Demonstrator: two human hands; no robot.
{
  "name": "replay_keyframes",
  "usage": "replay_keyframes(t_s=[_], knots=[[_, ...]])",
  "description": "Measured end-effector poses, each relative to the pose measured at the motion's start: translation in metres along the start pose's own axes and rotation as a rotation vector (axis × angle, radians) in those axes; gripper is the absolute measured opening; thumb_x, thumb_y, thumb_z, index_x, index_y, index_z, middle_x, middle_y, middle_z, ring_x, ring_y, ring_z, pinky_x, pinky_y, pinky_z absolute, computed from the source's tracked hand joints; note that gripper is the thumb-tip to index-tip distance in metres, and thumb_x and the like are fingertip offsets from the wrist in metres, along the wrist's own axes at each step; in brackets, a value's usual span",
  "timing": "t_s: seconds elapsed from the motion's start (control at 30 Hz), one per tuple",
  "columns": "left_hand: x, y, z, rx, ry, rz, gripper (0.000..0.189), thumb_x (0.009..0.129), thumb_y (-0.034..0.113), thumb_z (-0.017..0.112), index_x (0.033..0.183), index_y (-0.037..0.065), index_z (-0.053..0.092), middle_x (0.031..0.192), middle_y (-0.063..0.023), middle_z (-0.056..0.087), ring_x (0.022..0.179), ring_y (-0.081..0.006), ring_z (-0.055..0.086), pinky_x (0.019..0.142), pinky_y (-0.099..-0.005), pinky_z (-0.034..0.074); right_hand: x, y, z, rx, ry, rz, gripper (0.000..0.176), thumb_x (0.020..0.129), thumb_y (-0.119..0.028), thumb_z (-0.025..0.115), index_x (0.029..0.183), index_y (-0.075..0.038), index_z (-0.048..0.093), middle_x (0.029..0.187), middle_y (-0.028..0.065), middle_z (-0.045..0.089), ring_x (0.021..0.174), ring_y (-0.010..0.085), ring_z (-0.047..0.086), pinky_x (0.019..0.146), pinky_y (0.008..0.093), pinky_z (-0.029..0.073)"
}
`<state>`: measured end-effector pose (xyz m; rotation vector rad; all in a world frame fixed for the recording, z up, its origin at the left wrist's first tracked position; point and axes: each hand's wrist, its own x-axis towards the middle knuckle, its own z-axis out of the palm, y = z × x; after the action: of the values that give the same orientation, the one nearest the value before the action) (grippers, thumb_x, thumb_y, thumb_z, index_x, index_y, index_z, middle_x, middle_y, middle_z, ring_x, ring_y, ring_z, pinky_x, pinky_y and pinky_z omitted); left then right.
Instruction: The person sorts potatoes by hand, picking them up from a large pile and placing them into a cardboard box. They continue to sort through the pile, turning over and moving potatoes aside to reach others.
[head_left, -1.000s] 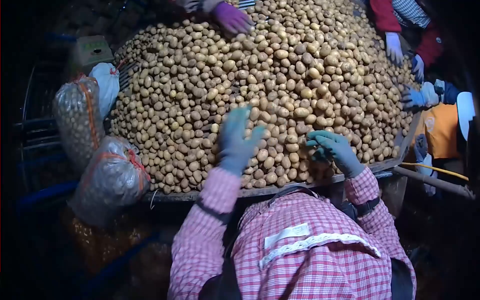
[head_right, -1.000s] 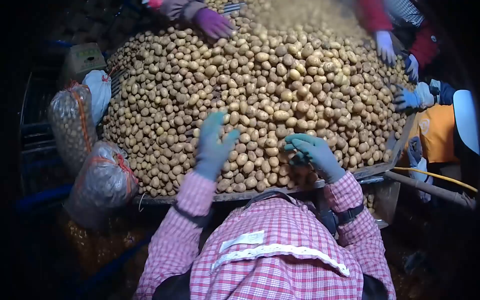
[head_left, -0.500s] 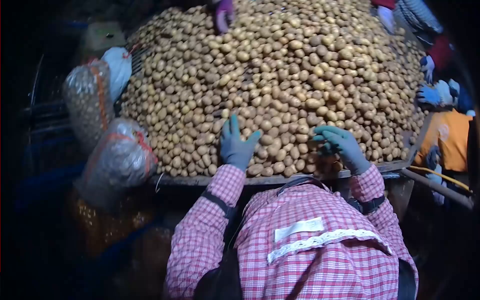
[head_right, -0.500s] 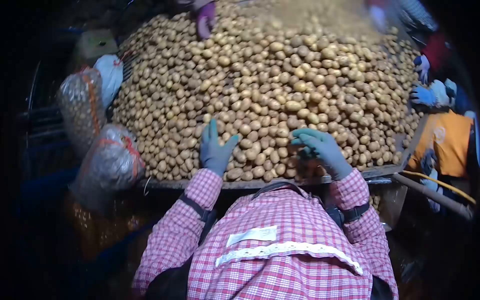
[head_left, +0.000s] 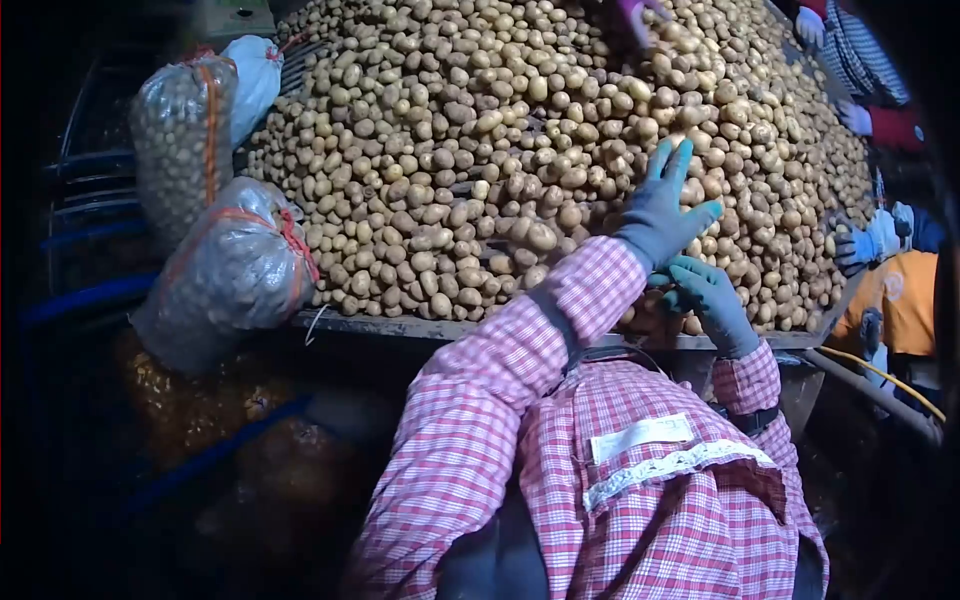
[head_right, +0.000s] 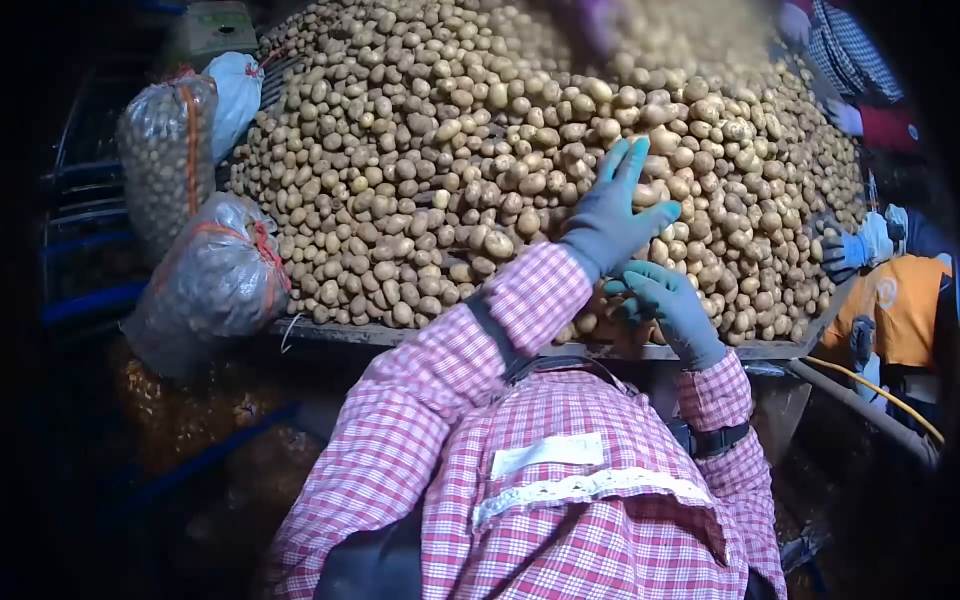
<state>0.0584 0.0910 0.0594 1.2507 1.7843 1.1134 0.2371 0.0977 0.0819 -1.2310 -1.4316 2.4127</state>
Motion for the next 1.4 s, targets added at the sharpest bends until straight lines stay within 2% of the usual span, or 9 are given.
replay_keyframes(t_s=[0.1, 0.13, 0.33, 0.6, 0.7, 0.97, 1.17, 1.27, 1.4], knots=[[-0.053, -0.026, -0.047, -0.031, 0.155, 0.018, 0.082, 0.087, 0.031, 0.081, 0.153, 0.002, 0.042, 0.161, -0.0230, 0.035, 0.146, -0.0357, 0.041, 0.121, -0.0423, 0.035, 0.004, 0.005, 0.013, 0.005, -0.159, 0.035, 0.041, 0.102, -0.026, 0.062, 0.133, 0.001, 0.065, 0.116, 0.0068, 0.075, 0.094, 0.0110, 0.069, 0.079, 0.0221, 0.054], [-0.073, -0.053, -0.076, 0.305, 0.276, 0.077, 0.073, 0.087, 0.025, 0.083, 0.146, -0.002, 0.049, 0.155, -0.0227, 0.044, 0.142, -0.0332, 0.046, 0.117, -0.0407, 0.041, 0.006, 0.004, 0.024, 0.020, -0.217, 0.036, 0.040, 0.101, -0.024, 0.063, 0.133, 0.001, 0.066, 0.115, 0.0062, 0.075, 0.094, 0.0109, 0.070, 0.078, 0.0218, 0.054], [-0.222, -0.138, -0.231, 0.668, 0.764, -0.382, 0.051, 0.094, 0.025, 0.072, 0.137, 0.001, 0.061, 0.137, -0.0237, 0.060, 0.128, -0.0368, 0.057, 0.110, -0.0474, 0.046, 0.041, 0.016, 0.090, -0.322, -0.572, 0.002, 0.045, 0.101, -0.033, 0.067, 0.136, -0.006, 0.066, 0.114, 0.0061, 0.074, 0.103, 0.0110, 0.066, 0.090, 0.0260, 0.052], [-0.100, -0.137, -0.186, 0.801, 0.356, 0.150, 0.037, 0.088, 0.024, 0.074, 0.122, 0.011, 0.072, 0.117, -0.0080, 0.072, 0.111, -0.0318, 0.064, 0.100, -0.0436, 0.051, 0.062, -0.016, 0.112, -0.215, -0.394, 0.083, 0.037, 0.100, -0.031, 0.068, 0.127, -0.006, 0.072, 0.105, 0.0029, 0.075, 0.083, 0.0082, 0.068, 0.076, 0.0244, 0.055], [-0.069, -0.152, -0.171, 1.081, 0.139, 0.054, 0.040, 0.086, 0.030, 0.074, 0.123, 0.012, 0.070, 0.112, -0.0093, 0.073, 0.110, -0.0304, 0.065, 0.097, -0.0431, 0.052, 0.050, -0.012, 0.105, -0.167, -0.292, 0.042, 0.035, 0.100, -0.028, 0.068, 0.125, -0.003, 0.073, 0.106, 0.0034, 0.074, 0.093, 0.0085, 0.067, 0.082, 0.0235, 0.053], [-0.051, -0.113, -0.183, 0.964, -0.286, -0.216, 0.042, 0.087, 0.034, 0.072, 0.123, 0.012, 0.068, 0.117, -0.0131, 0.071, 0.113, -0.0337, 0.067, 0.098, -0.0467, 0.053, 0.030, 0.016, 0.096, -0.027, -0.122, 0.146, 0.037, 0.101, -0.032, 0.065, 0.125, -0.005, 0.074, 0.116, 0.0033, 0.073, 0.099, 0.0097, 0.065, 0.088, 0.0233, 0.051], [-0.032, -0.124, -0.189, 0.664, -0.212, -0.355, 0.039, 0.084, 0.032, 0.072, 0.117, 0.010, 0.075, 0.113, -0.0119, 0.074, 0.100, -0.0284, 0.072, 0.090, -0.0398, 0.056, 0.046, 0.037, 0.100, -0.086, -0.146, -0.056, 0.035, 0.104, -0.032, 0.059, 0.123, -0.006, 0.072, 0.112, 0.0046, 0.072, 0.091, 0.0133, 0.069, 0.073, 0.0276, 0.058], [-0.052, -0.102, -0.196, 0.198, -0.134, -0.345, 0.040, 0.086, 0.029, 0.075, 0.115, 0.002, 0.076, 0.101, -0.0092, 0.075, 0.082, -0.0122, 0.067, 0.074, -0.0287, 0.055, 0.042, 0.031, 0.114, 0.313, -0.040, 0.182, 0.036, 0.105, -0.034, 0.055, 0.125, -0.009, 0.071, 0.109, 0.0047, 0.071, 0.092, 0.0125, 0.069, 0.075, 0.0276, 0.057], [-0.122, -0.058, -0.153, -0.164, -0.341, -0.174, 0.041, 0.093, 0.034, 0.078, 0.125, 0.009, 0.074, 0.115, -0.0073, 0.073, 0.106, -0.0169, 0.068, 0.094, -0.0325, 0.056, 0.042, 0.039, 0.107, 0.560, -0.257, 0.149, 0.038, 0.103, -0.040, 0.062, 0.123, -0.009, 0.070, 0.097, 0.0033, 0.067, 0.082, 0.0139, 0.066, 0.061, 0.0252, 0.053]])
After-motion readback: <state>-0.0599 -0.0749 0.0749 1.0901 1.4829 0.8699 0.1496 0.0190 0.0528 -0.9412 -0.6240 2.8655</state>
